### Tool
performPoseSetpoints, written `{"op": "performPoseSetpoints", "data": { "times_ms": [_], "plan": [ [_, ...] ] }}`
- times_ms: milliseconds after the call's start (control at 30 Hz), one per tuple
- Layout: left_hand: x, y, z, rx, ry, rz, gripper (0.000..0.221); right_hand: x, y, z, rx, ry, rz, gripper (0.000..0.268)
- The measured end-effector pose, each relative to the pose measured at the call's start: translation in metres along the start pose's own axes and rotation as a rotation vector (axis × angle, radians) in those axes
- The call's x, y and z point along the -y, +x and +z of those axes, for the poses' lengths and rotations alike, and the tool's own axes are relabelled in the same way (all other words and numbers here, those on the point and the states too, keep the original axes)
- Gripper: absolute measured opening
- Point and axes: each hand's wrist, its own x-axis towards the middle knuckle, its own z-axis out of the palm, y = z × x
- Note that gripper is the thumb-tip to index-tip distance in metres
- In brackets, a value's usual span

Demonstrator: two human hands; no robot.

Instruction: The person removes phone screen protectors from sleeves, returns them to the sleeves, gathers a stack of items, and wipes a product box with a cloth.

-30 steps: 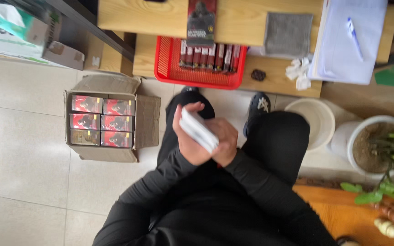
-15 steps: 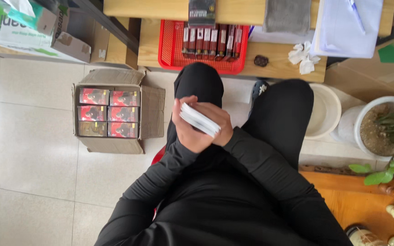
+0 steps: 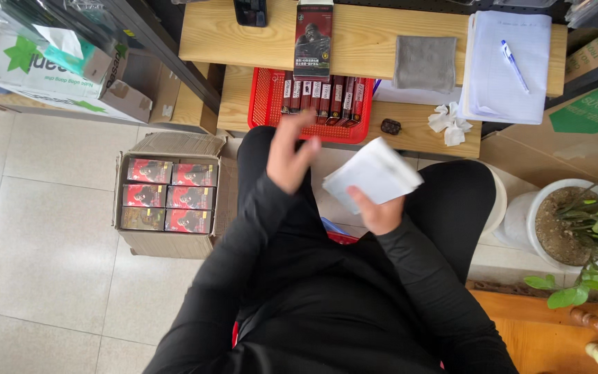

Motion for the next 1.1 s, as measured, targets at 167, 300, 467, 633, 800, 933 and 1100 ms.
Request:
{"op": "performPoseSetpoints", "data": {
  "times_ms": [167, 300, 467, 633, 800, 933, 1100],
  "plan": [
    [0.094, 0.101, 0.015, -0.254, -0.215, -0.893, 0.082, 0.004, 0.018, -0.032, -0.199, 0.068, 0.291, 0.057],
    [0.109, 0.132, 0.035, -0.512, -0.448, -1.285, 0.068, 0.03, 0.044, -0.026, -0.42, 0.191, 0.682, 0.041],
    [0.116, 0.11, 0.039, -0.488, -0.44, -1.168, 0.06, 0.027, 0.054, -0.024, -0.437, 0.425, 0.723, 0.044],
    [0.088, 0.037, 0.048, -0.181, -0.568, -0.81, 0.033, 0.036, 0.065, -0.032, -0.366, 0.719, 0.772, 0.036],
    [0.058, -0.06, 0.05, 0.058, -0.467, -0.638, 0.046, 0.006, 0.031, -0.037, 0.014, 0.777, 0.496, 0.045],
    [0.026, -0.086, 0.033, 0.148, -0.442, -0.58, 0.049, 0.012, 0.011, -0.027, 0.028, 0.64, 0.377, 0.047],
    [-0.075, -0.07, -0.004, 0.25, -0.33, 0.075, 0.06, 0.024, -0.025, -0.035, 0.266, 0.542, 0.233, 0.067]
  ]
}}
